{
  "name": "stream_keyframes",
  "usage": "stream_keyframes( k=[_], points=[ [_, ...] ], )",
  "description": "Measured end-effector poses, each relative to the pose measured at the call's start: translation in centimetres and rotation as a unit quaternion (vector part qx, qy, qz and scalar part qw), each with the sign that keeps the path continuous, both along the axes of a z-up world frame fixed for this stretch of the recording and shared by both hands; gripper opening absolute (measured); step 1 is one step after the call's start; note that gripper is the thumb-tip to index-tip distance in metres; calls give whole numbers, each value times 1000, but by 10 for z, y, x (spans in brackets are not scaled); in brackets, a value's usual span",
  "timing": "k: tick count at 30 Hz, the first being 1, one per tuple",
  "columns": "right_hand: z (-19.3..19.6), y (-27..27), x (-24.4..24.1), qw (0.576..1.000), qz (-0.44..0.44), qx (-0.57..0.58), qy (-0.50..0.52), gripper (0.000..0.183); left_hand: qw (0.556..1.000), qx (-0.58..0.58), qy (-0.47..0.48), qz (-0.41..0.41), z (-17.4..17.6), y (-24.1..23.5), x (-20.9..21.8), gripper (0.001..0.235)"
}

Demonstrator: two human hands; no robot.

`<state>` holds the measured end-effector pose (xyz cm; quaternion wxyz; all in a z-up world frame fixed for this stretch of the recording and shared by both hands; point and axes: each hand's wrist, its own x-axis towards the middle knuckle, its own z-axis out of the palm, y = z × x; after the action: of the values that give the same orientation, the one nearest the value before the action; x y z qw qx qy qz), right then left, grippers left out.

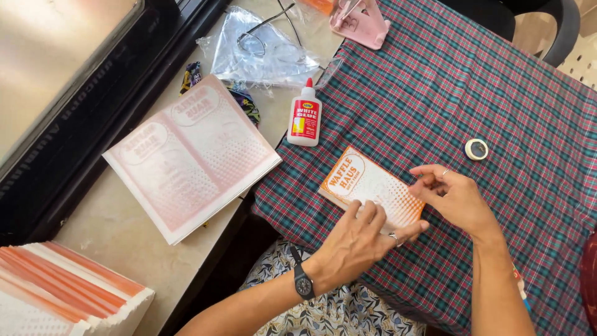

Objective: The person is manually assembling paper bags by folding pre-printed templates and applying glue to the seams.

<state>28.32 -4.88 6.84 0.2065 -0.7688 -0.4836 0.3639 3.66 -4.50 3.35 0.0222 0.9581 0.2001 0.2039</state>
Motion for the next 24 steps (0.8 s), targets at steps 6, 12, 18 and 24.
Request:
stream_keyframes(
  k=[6, 12, 18, 24],
  points=[
    [-14, -5, 7, 989, -44, -18, 138, 42, 999, -14, -21, -46, 4, 9, -14, 51],
    [-27, -17, 25, 925, -75, 22, 373, 36, 991, -44, -74, -105, 0, 17, -28, 53],
    [4, -24, -5, 905, 5, 117, 409, 27, 938, -93, -324, -79, 23, 27, -44, 24],
    [-1, -30, -52, 882, 62, 300, 358, 63, 824, -358, -432, 78, 44, 39, -63, 42]
  ],
)
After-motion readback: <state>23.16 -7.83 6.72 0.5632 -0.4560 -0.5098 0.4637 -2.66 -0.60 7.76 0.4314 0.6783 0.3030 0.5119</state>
